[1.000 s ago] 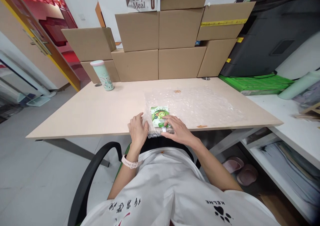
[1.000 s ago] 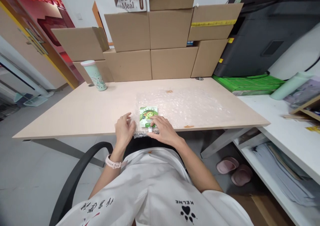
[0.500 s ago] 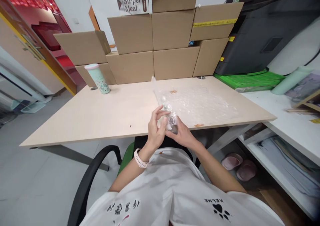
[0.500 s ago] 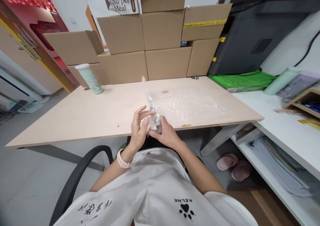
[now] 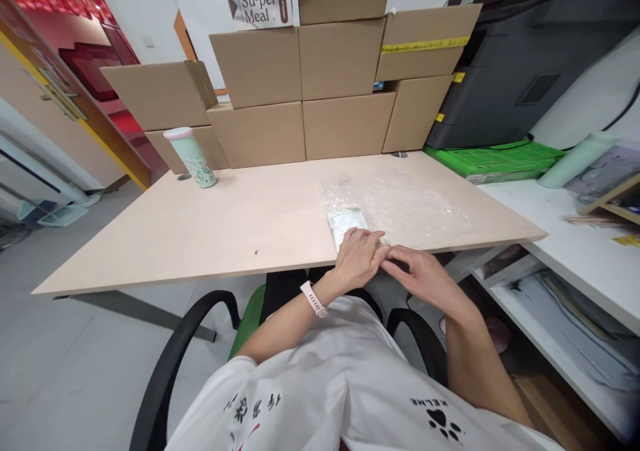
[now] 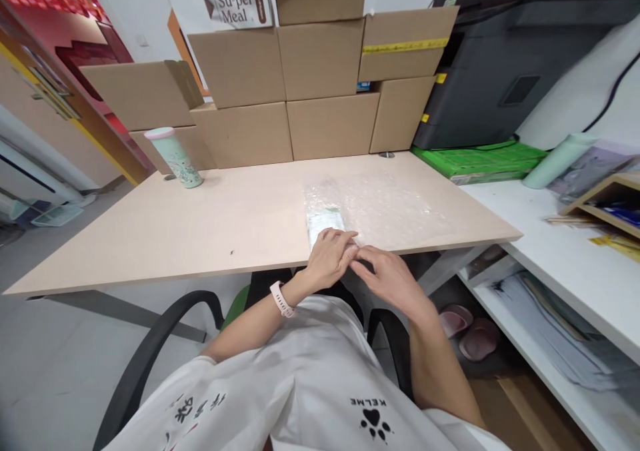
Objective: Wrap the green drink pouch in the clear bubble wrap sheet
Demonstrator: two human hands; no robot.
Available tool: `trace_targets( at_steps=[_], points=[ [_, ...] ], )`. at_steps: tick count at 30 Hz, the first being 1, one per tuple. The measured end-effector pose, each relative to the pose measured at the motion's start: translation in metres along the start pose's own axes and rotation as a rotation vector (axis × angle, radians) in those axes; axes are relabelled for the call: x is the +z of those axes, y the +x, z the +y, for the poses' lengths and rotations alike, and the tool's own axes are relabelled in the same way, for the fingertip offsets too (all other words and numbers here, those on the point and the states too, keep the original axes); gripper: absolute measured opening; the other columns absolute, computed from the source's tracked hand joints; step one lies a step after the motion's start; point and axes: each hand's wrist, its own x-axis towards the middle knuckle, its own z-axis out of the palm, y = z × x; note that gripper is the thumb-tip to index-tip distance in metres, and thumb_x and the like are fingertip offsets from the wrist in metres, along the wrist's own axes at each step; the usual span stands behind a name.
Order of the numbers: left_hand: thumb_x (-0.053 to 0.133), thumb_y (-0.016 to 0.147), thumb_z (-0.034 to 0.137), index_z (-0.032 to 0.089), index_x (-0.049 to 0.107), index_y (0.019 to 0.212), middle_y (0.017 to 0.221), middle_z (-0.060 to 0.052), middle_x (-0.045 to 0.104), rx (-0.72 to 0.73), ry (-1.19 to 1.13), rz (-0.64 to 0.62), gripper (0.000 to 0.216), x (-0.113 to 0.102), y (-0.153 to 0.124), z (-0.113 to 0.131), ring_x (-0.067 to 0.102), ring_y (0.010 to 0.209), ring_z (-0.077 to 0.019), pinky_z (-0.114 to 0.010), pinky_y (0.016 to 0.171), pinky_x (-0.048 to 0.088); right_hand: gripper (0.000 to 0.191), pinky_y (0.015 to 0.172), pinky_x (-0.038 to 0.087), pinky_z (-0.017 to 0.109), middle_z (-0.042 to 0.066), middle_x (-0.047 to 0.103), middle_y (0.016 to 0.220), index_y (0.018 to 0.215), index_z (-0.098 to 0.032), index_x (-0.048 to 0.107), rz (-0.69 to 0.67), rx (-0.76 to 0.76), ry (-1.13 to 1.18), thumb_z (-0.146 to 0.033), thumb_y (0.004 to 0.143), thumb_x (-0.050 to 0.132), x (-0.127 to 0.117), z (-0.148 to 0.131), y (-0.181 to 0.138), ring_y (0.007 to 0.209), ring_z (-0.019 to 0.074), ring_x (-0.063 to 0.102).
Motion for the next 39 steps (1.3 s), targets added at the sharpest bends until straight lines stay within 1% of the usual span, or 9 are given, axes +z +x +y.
trace_targets(
  at_steps=[2, 5, 8, 13, 21, 27, 34, 36, 39],
  points=[
    [0.043, 0.102, 0.033, 0.033, 0.062, 0.120, 0.110, 0.000, 0.074, -0.013, 0.052, -0.036, 0.027, 0.000, 0.000, 0.002, 0.062, 0.119, -0.0196, -0.041, 0.117, 0.040, 0.015, 0.072, 0.056, 0.049, 0.005, 0.071, 0.088, 0.096, -0.036, 0.068, 0.119, 0.052, -0.026, -0.038, 0.097, 0.053, -0.005, -0.002, -0.001, 0.078, 0.0270, 0.068],
    [0.047, 0.100, 0.031, 0.034, 0.066, 0.108, 0.105, -0.001, 0.074, -0.025, 0.132, -0.093, 0.021, -0.001, 0.001, 0.003, 0.064, 0.115, -0.0198, -0.043, 0.116, 0.042, 0.020, 0.073, 0.057, 0.048, 0.006, 0.071, 0.104, 0.110, -0.039, 0.065, 0.232, 0.098, 0.082, -0.041, 0.099, 0.048, 0.001, -0.001, 0.010, 0.091, 0.0277, 0.070],
    [0.054, 0.095, 0.027, 0.033, 0.066, 0.106, 0.106, -0.001, 0.074, -0.031, 0.142, -0.105, 0.017, -0.002, 0.000, 0.000, 0.063, 0.118, -0.0199, -0.043, 0.119, 0.039, 0.026, 0.084, 0.057, 0.050, 0.006, 0.068, 0.118, 0.115, -0.037, 0.064, 0.191, 0.084, 0.160, -0.041, 0.101, 0.043, 0.018, 0.005, 0.030, 0.107, 0.0278, 0.067],
    [0.055, 0.093, 0.023, 0.034, 0.063, 0.113, 0.119, 0.001, 0.071, 0.010, -0.074, -0.087, 0.024, -0.020, -0.025, -0.015, 0.059, 0.128, -0.0192, -0.046, 0.127, 0.027, 0.033, 0.096, 0.051, 0.052, 0.007, 0.070, 0.109, 0.101, -0.031, 0.068, 0.139, 0.017, 0.055, -0.037, 0.103, 0.035, 0.045, 0.007, 0.055, 0.107, 0.0262, 0.065],
    [0.058, 0.092, 0.035, 0.026, 0.042, 0.142, 0.156, -0.010, 0.042, -0.473, -0.195, 0.330, 0.053, -0.060, -0.109, -0.044, 0.044, 0.144, -0.0265, -0.050, 0.118, 0.040, 0.024, 0.103, 0.048, 0.049, 0.011, 0.063, 0.123, 0.114, -0.024, 0.064, 0.080, -0.091, 0.018, -0.037, 0.098, 0.051, 0.083, -0.033, 0.061, 0.120, 0.0274, 0.057],
    [0.051, 0.095, 0.026, 0.031, 0.030, 0.145, 0.154, -0.010, 0.043, -0.588, -0.429, 0.481, 0.054, -0.064, -0.138, -0.060, 0.053, 0.137, -0.0225, -0.044, 0.108, 0.054, 0.027, 0.105, 0.046, 0.047, 0.013, 0.060, 0.130, 0.118, -0.022, 0.063, 0.014, -0.137, 0.034, -0.036, 0.097, 0.055, 0.100, -0.052, 0.067, 0.125, 0.0274, 0.054],
    [0.040, 0.099, 0.021, 0.031, 0.035, 0.145, 0.140, -0.012, 0.057, -0.753, -0.496, 0.586, 0.046, -0.053, -0.150, -0.054, 0.064, 0.123, -0.0230, -0.045, 0.092, 0.063, 0.020, 0.101, 0.048, 0.043, 0.007, 0.067, 0.115, 0.095, -0.025, 0.066, -0.005, -0.136, 0.153, -0.030, 0.099, 0.047, 0.091, -0.046, 0.070, 0.114, 0.0223, 0.061],
    [0.041, 0.098, 0.020, 0.030, 0.036, 0.146, 0.139, -0.012, 0.059, -0.758, -0.463, 0.561, 0.049, -0.057, -0.143, -0.056, 0.068, 0.115, -0.0238, -0.044, 0.085, 0.064, 0.021, 0.099, 0.049, 0.041, 0.006, 0.068, 0.113, 0.092, -0.025, 0.065, -0.028, -0.117, 0.183, -0.029, 0.099, 0.046, 0.089, -0.041, 0.073, 0.111, 0.0215, 0.062],
    [0.055, 0.093, 0.025, 0.030, 0.045, 0.141, 0.138, -0.012, 0.061, -0.742, -0.496, 0.388, 0.050, -0.074, -0.128, -0.067, 0.074, 0.086, -0.0238, -0.042, 0.067, 0.063, 0.020, 0.093, 0.052, 0.039, 0.005, 0.069, 0.111, 0.098, -0.026, 0.065, -0.094, -0.100, 0.261, -0.019, 0.095, 0.046, 0.087, -0.032, 0.080, 0.105, 0.0208, 0.064]
  ],
)
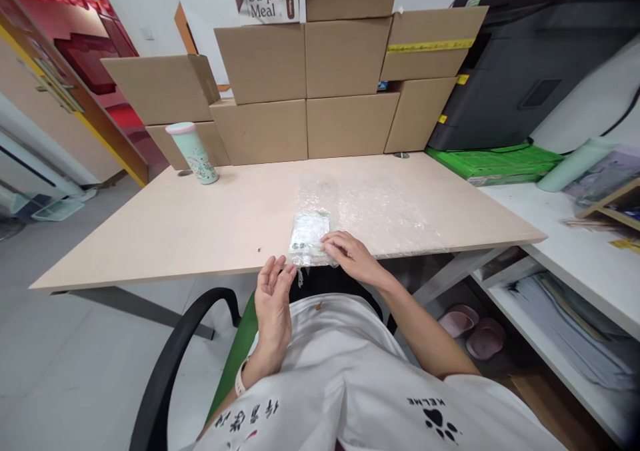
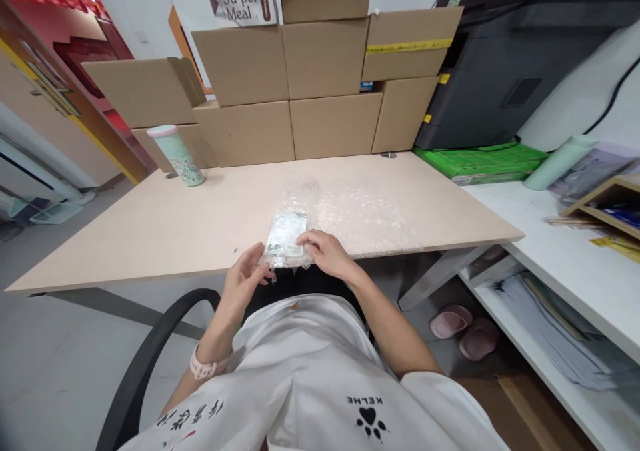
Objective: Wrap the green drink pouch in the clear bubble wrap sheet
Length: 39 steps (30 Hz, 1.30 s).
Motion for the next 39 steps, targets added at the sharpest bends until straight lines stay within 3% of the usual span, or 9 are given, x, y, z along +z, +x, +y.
trace_targets(
  at_steps=[5, 10, 13, 18, 21, 24, 30, 35, 39],
  points=[
    [0.066, 0.084, 0.033, 0.026, 0.050, 0.134, 0.135, -0.014, 0.063, -0.013, 0.048, -0.051, 0.053, -0.011, 0.024, 0.011, 0.067, 0.055, -0.0152, -0.035, 0.054, 0.054, 0.023, 0.088, 0.053, 0.042, 0.006, 0.067, 0.106, 0.096, -0.026, 0.066, 0.016, 0.020, -0.058, -0.011, 0.085, 0.051, -0.004, 0.005, 0.010, 0.101, 0.0236, 0.062],
    [0.061, 0.086, 0.032, 0.022, 0.045, 0.135, 0.105, -0.009, 0.073, -0.106, -0.149, -0.080, 0.052, 0.004, 0.024, 0.016, 0.067, 0.058, -0.0157, -0.027, 0.045, 0.046, 0.017, 0.089, 0.052, 0.046, 0.006, 0.066, 0.105, 0.095, -0.027, 0.065, 0.067, 0.044, -0.158, -0.016, 0.085, 0.058, -0.004, 0.007, 0.008, 0.100, 0.0259, 0.060],
    [0.058, 0.088, 0.032, 0.021, 0.044, 0.134, 0.091, -0.004, 0.071, -0.068, -0.141, -0.028, 0.050, 0.021, 0.022, 0.026, 0.069, 0.068, -0.0162, -0.026, 0.050, 0.050, 0.015, 0.086, 0.053, 0.045, 0.005, 0.066, 0.103, 0.095, -0.027, 0.063, 0.094, 0.046, -0.156, -0.016, 0.084, 0.059, -0.004, 0.008, 0.006, 0.095, 0.0246, 0.062],
    [0.064, 0.086, 0.033, 0.024, 0.042, 0.140, 0.117, -0.008, 0.065, 0.242, 0.045, 0.063, 0.059, 0.054, 0.016, 0.045, 0.066, 0.105, -0.0196, -0.034, 0.090, 0.058, 0.007, 0.082, 0.054, 0.043, 0.004, 0.065, 0.097, 0.087, -0.026, 0.060, 0.118, 0.062, -0.078, -0.020, 0.084, 0.061, -0.009, 0.011, 0.005, 0.087, 0.0231, 0.064],
    [0.070, 0.083, 0.031, 0.027, 0.038, 0.146, 0.136, -0.011, 0.055, 0.446, 0.225, 0.054, 0.071, 0.077, 0.014, 0.050, 0.051, 0.133, -0.0266, -0.044, 0.112, 0.046, 0.005, 0.077, 0.054, 0.041, 0.004, 0.066, 0.091, 0.083, -0.026, 0.060, 0.101, 0.080, -0.027, -0.021, 0.084, 0.058, -0.016, 0.015, 0.004, 0.083, 0.0232, 0.064],
    [0.061, 0.090, 0.027, 0.029, 0.036, 0.149, 0.157, -0.011, 0.036, 0.543, 0.256, -0.007, 0.064, 0.097, 0.017, 0.048, 0.032, 0.150, -0.0286, -0.048, 0.121, 0.035, 0.007, 0.072, 0.054, 0.039, 0.003, 0.065, 0.083, 0.080, -0.025, 0.060, 0.045, 0.099, 0.044, -0.025, 0.085, 0.055, -0.023, 0.023, 0.004, 0.080, 0.0234, 0.063],
    [0.048, 0.095, 0.022, 0.026, 0.025, 0.154, 0.160, -0.009, 0.033, 0.451, 0.018, -0.066, 0.063, 0.106, 0.028, 0.032, 0.030, 0.151, -0.0263, -0.049, 0.127, 0.027, 0.016, 0.077, 0.054, 0.041, 0.004, 0.070, 0.087, 0.085, -0.025, 0.065, -0.123, 0.132, 0.187, -0.034, 0.089, 0.053, -0.041, 0.035, 0.021, 0.083, 0.0241, 0.066],
    [0.036, 0.097, 0.016, 0.033, 0.014, 0.155, 0.158, -0.004, 0.039, 0.296, -0.071, 0.021, 0.064, 0.098, 0.027, 0.027, 0.027, 0.152, -0.0248, -0.059, 0.124, 0.028, 0.018, 0.090, 0.051, 0.046, 0.007, 0.071, 0.102, 0.085, -0.029, 0.071, -0.024, 0.086, -0.126, -0.021, 0.079, 0.055, -0.059, 0.043, 0.049, 0.097, 0.0294, 0.065],
    [0.032, 0.093, 0.008, 0.032, 0.003, 0.156, 0.163, -0.004, 0.029, 0.320, 0.078, 0.025, 0.074, 0.096, 0.020, 0.024, 0.023, 0.154, -0.0220, -0.056, 0.125, 0.032, 0.030, 0.104, 0.045, 0.048, 0.005, 0.071, 0.114, 0.096, -0.033, 0.072, -0.050, -0.012, -0.103, -0.018, 0.073, 0.059, -0.054, 0.048, 0.067, 0.113, 0.0301, 0.062]
  ],
)
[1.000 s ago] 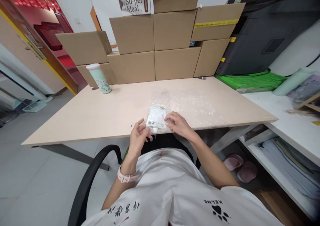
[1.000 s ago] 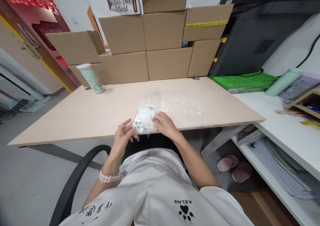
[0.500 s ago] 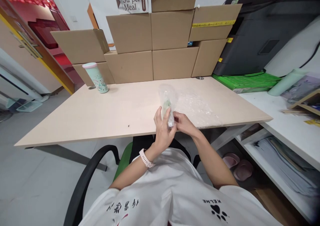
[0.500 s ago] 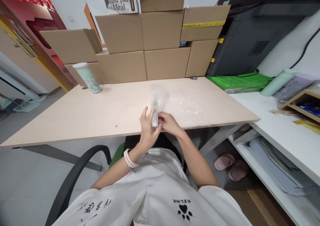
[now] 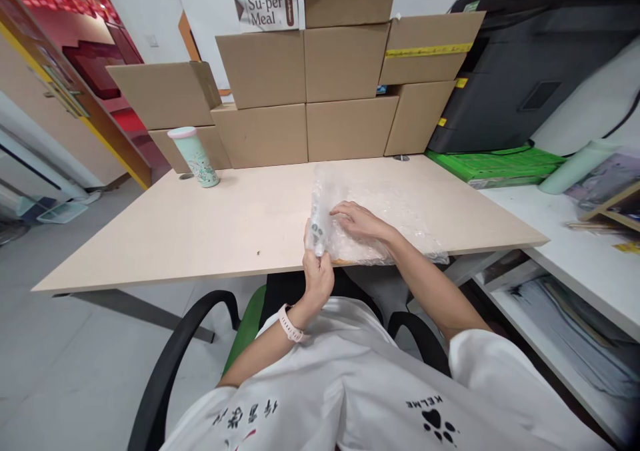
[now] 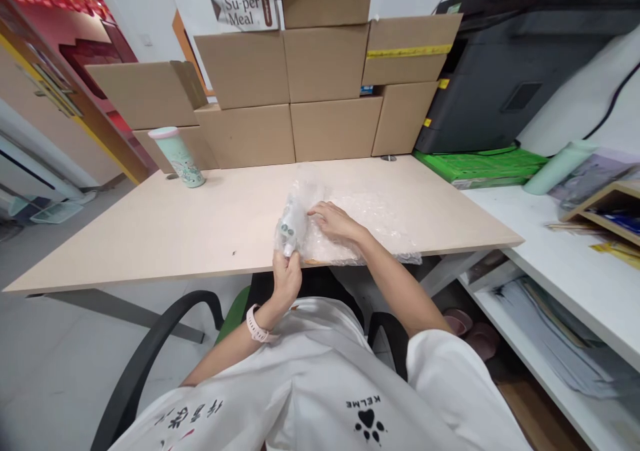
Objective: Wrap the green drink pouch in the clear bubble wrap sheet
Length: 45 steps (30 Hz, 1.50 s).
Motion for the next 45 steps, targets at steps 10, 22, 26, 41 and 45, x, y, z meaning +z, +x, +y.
trace_targets(
  at_steps=[10, 22, 26, 41, 45],
  points=[
    [0.040, 0.089, 0.005, 0.027, 0.031, 0.153, 0.164, -0.007, 0.029, 0.354, 0.620, -0.317, 0.068, 0.007, -0.001, 0.006, 0.017, 0.155, -0.0317, -0.064, 0.124, 0.023, 0.017, 0.086, 0.056, 0.042, 0.006, 0.075, 0.099, 0.085, -0.028, 0.068, -0.017, 0.234, 0.394, -0.040, 0.083, 0.055, 0.025, 0.011, -0.004, 0.095, 0.0273, 0.068],
    [0.046, 0.089, 0.010, 0.020, 0.046, 0.146, 0.157, -0.010, 0.042, 0.311, 0.750, -0.383, 0.059, 0.018, 0.016, 0.027, 0.031, 0.150, -0.0344, -0.062, 0.119, 0.035, 0.022, 0.095, 0.048, 0.059, 0.008, 0.069, 0.106, 0.106, -0.035, 0.069, 0.304, 0.105, -0.188, -0.034, 0.086, 0.057, -0.004, 0.044, -0.068, 0.102, 0.0324, 0.061],
    [0.058, 0.082, 0.013, 0.022, 0.049, 0.143, 0.161, -0.008, 0.034, 0.145, 0.423, -0.275, 0.062, 0.014, 0.027, 0.024, 0.026, 0.153, -0.0290, -0.051, 0.123, 0.036, 0.033, 0.101, 0.048, 0.057, 0.004, 0.065, 0.126, 0.117, -0.039, 0.067, 0.190, 0.003, -0.076, -0.031, 0.096, 0.043, -0.002, 0.025, -0.084, 0.117, 0.0299, 0.060],
    [0.065, 0.088, 0.032, 0.029, 0.011, 0.160, 0.164, -0.008, 0.028, 0.085, 0.070, -0.121, 0.090, -0.023, -0.022, 0.026, 0.027, 0.153, -0.0265, -0.046, 0.122, 0.039, 0.031, 0.083, 0.053, 0.039, 0.004, 0.068, 0.104, 0.110, -0.031, 0.067, -0.003, 0.023, 0.183, -0.021, 0.082, 0.060, 0.017, -0.037, -0.078, 0.091, 0.0223, 0.063],
    [0.059, 0.089, 0.028, 0.024, -0.010, 0.159, 0.167, -0.009, 0.016, 0.358, 0.535, -0.289, 0.099, -0.003, -0.003, 0.033, 0.012, 0.156, -0.0264, -0.052, 0.125, 0.033, 0.026, 0.069, 0.052, 0.032, 0.000, 0.068, 0.089, 0.095, -0.026, 0.067, -0.016, 0.112, 0.369, -0.017, 0.072, 0.058, 0.009, -0.025, -0.074, 0.078, 0.0193, 0.063]
  ],
)
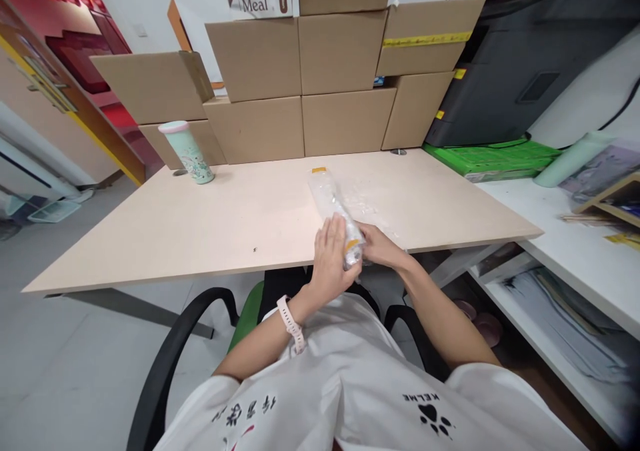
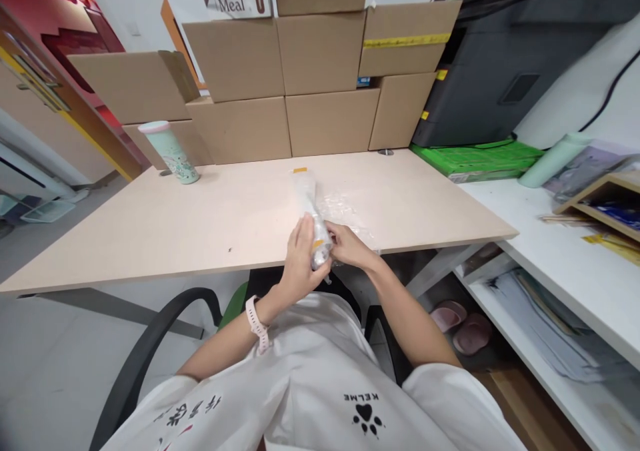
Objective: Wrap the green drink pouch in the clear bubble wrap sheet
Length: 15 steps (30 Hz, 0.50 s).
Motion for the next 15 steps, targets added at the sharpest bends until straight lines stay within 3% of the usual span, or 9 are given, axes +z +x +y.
trace_targets(
  at_steps=[3, 7, 12, 15],
  points=[
    [0.057, 0.087, 0.022, 0.025, -0.002, 0.160, 0.167, -0.008, 0.015, 0.044, 0.101, -0.084, 0.094, 0.007, 0.015, 0.009, 0.011, 0.156, -0.0283, -0.056, 0.125, 0.031, 0.018, 0.064, 0.051, 0.032, -0.001, 0.069, 0.082, 0.085, -0.024, 0.069, -0.001, 0.042, 0.018, -0.019, 0.070, 0.060, -0.011, 0.009, -0.002, 0.073, 0.0197, 0.063],
    [0.057, 0.087, 0.021, 0.021, 0.010, 0.160, 0.167, -0.008, 0.015, 0.062, 0.133, -0.124, 0.087, 0.017, 0.023, 0.019, 0.012, 0.155, -0.0320, -0.058, 0.125, 0.029, 0.023, 0.063, 0.051, 0.035, 0.000, 0.068, 0.078, 0.089, -0.027, 0.072, 0.061, 0.073, -0.112, -0.019, 0.074, 0.058, -0.024, 0.019, -0.013, 0.072, 0.0222, 0.063],
    [0.060, 0.087, 0.023, 0.024, 0.019, 0.157, 0.165, -0.007, 0.024, 0.071, 0.180, -0.173, 0.081, 0.027, 0.028, 0.025, 0.018, 0.154, -0.0358, -0.064, 0.122, 0.030, 0.030, 0.088, 0.049, 0.051, 0.005, 0.068, 0.096, 0.091, -0.034, 0.073, 0.200, -0.034, -0.479, -0.015, 0.076, 0.057, -0.039, 0.026, -0.031, 0.095, 0.0304, 0.060],
    [0.066, 0.087, 0.031, 0.022, 0.027, 0.154, 0.163, -0.012, 0.030, 0.100, 0.179, -0.177, 0.078, 0.034, 0.030, 0.027, 0.020, 0.152, -0.0396, -0.070, 0.121, 0.026, 0.033, 0.095, 0.044, 0.056, 0.005, 0.068, 0.110, 0.099, -0.036, 0.071, 0.253, -0.040, -0.560, -0.015, 0.079, 0.055, -0.045, 0.030, -0.044, 0.105, 0.0324, 0.059]
  ],
)
